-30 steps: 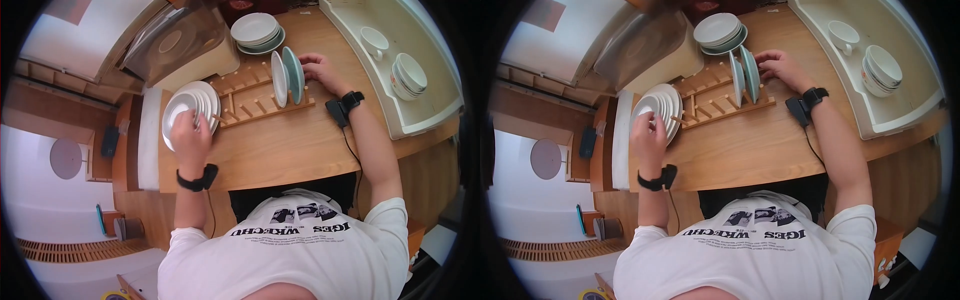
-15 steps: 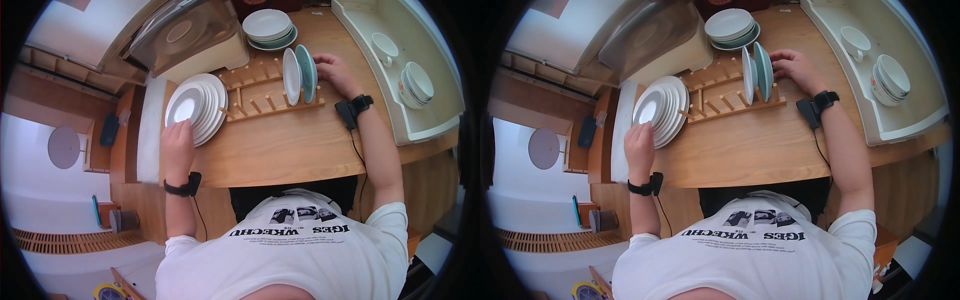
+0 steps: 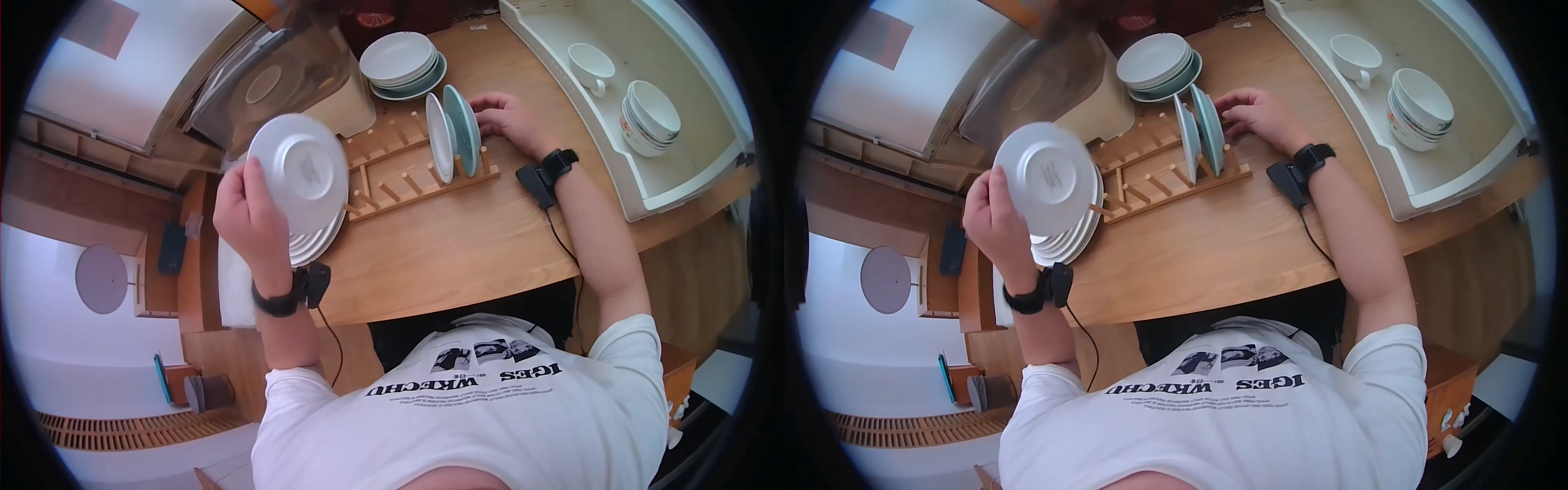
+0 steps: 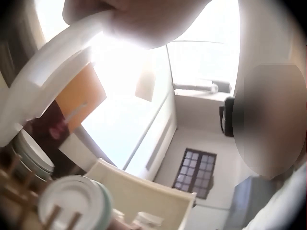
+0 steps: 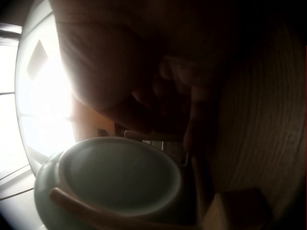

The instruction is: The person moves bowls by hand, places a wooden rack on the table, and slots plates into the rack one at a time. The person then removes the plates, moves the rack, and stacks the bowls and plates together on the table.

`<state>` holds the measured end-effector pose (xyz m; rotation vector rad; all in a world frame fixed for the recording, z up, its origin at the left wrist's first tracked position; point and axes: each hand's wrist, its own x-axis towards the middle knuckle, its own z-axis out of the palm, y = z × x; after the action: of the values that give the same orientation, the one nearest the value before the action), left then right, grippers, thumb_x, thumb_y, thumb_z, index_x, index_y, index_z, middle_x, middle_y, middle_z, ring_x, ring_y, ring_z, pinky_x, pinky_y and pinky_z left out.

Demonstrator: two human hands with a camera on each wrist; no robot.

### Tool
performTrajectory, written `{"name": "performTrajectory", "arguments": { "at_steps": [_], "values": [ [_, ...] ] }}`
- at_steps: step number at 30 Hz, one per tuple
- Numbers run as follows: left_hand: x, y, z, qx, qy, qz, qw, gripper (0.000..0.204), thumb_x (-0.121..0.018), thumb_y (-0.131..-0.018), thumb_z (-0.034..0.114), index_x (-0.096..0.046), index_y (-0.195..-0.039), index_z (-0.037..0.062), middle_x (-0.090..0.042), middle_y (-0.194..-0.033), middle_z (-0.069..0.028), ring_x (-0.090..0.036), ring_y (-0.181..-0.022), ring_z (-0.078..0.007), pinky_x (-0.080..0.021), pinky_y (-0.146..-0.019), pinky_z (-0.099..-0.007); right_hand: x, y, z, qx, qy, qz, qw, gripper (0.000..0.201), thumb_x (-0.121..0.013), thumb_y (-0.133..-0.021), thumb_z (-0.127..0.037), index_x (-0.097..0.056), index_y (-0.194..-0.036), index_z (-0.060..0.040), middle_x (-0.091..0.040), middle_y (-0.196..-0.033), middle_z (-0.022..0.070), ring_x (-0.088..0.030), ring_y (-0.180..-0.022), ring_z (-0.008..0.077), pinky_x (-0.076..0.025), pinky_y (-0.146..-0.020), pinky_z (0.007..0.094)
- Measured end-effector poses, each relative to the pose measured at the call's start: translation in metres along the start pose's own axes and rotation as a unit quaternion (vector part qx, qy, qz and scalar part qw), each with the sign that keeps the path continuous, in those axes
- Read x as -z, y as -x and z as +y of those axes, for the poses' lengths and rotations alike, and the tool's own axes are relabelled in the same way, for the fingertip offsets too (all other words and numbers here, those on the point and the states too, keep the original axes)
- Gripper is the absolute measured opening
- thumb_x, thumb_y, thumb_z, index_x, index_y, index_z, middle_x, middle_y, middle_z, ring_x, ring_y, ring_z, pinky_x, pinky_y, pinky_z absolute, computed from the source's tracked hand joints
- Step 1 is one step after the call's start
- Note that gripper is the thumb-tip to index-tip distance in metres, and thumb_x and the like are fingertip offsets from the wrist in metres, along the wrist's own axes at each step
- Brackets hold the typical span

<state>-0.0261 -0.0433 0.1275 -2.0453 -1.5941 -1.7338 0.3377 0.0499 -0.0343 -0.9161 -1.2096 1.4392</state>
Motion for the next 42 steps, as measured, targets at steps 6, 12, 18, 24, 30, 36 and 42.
{"name": "performTrajectory", "arguments": {
  "at_steps": [6, 12, 18, 24, 30, 36, 42],
  "values": [
    [-0.069, -0.003, 0.031, 0.070, 0.042, -0.047, 0.996, 0.031, -0.063, -0.102, 0.021, -0.071, -0.096, -0.0078, -0.072, -0.084, -0.0114, -0.065, -0.074, -0.0181, -0.051, -0.072, -0.0324, 0.005, -0.006, 0.009, 0.010, -0.001, -0.006, 1.000, 0.030, -0.061, -0.098, -0.006, -0.067, -0.127, 0.0023, -0.072, -0.120, 0.0132, -0.071, -0.104, 0.0188, -0.061, -0.085, 0.0310],
    [-0.122, 0.016, 0.034, -0.024, -0.076, -0.092, 0.993, 0.029, -0.057, -0.100, 0.017, -0.066, -0.084, -0.0058, -0.065, -0.076, -0.0291, -0.065, -0.073, -0.0460, -0.050, -0.067, -0.0492, 0.003, -0.006, 0.009, 0.006, -0.010, 0.001, 1.000, 0.029, -0.061, -0.098, -0.006, -0.067, -0.126, 0.0024, -0.073, -0.118, 0.0132, -0.072, -0.100, 0.0189, -0.061, -0.084, 0.0307],
    [-0.154, 0.046, 0.024, -0.114, -0.155, -0.094, 0.977, 0.025, -0.057, -0.098, 0.013, -0.059, -0.079, -0.0015, -0.064, -0.072, -0.0256, -0.065, -0.070, -0.0456, -0.051, -0.064, -0.0513, 0.006, -0.008, 0.014, 0.001, -0.010, -0.009, 1.000, 0.029, -0.062, -0.097, -0.006, -0.068, -0.125, 0.0014, -0.073, -0.117, 0.0120, -0.071, -0.098, 0.0178, -0.060, -0.084, 0.0304],
    [-0.159, 0.058, 0.035, -0.096, -0.113, -0.140, 0.979, 0.025, -0.058, -0.100, 0.013, -0.056, -0.079, -0.0007, -0.064, -0.073, -0.0240, -0.065, -0.070, -0.0428, -0.052, -0.061, -0.0490, 0.005, -0.006, 0.008, 0.009, 0.004, -0.012, 1.000, 0.031, -0.062, -0.098, -0.006, -0.066, -0.128, 0.0016, -0.072, -0.119, 0.0115, -0.070, -0.103, 0.0175, -0.059, -0.086, 0.0295],
    [-0.130, 0.063, 0.027, -0.092, -0.051, -0.171, 0.980, 0.024, -0.066, -0.099, 0.017, -0.062, -0.085, -0.0018, -0.066, -0.076, -0.0206, -0.065, -0.068, -0.0383, -0.050, -0.060, -0.0454, 0.005, -0.005, 0.009, 0.015, -0.007, -0.009, 1.000, 0.032, -0.061, -0.099, -0.005, -0.065, -0.129, 0.0021, -0.071, -0.122, 0.0111, -0.069, -0.106, 0.0175, -0.059, -0.088, 0.0297],
    [-0.037, 0.065, -0.034, -0.099, -0.206, -0.112, 0.967, 0.015, -0.071, -0.089, 0.010, -0.069, -0.096, -0.0032, -0.069, -0.085, -0.0182, -0.067, -0.077, -0.0367, -0.053, -0.069, -0.0454, 0.007, -0.005, 0.009, 0.011, -0.012, -0.016, 1.000, 0.032, -0.062, -0.098, -0.007, -0.066, -0.129, 0.0023, -0.071, -0.121, 0.0113, -0.069, -0.106, 0.0173, -0.059, -0.089, 0.0304],
    [0.037, 0.060, -0.097, -0.206, -0.344, -0.169, 0.901, 0.021, -0.070, -0.084, 0.004, -0.070, -0.103, -0.0054, -0.072, -0.102, -0.0208, -0.068, -0.097, -0.0406, -0.054, -0.088, -0.0451, 0.008, -0.004, 0.008, 0.009, -0.017, -0.007, 1.000, 0.032, -0.063, -0.098, -0.008, -0.066, -0.128, 0.0022, -0.071, -0.121, 0.0112, -0.069, -0.105, 0.0172, -0.059, -0.089, 0.0307]
  ]
}}
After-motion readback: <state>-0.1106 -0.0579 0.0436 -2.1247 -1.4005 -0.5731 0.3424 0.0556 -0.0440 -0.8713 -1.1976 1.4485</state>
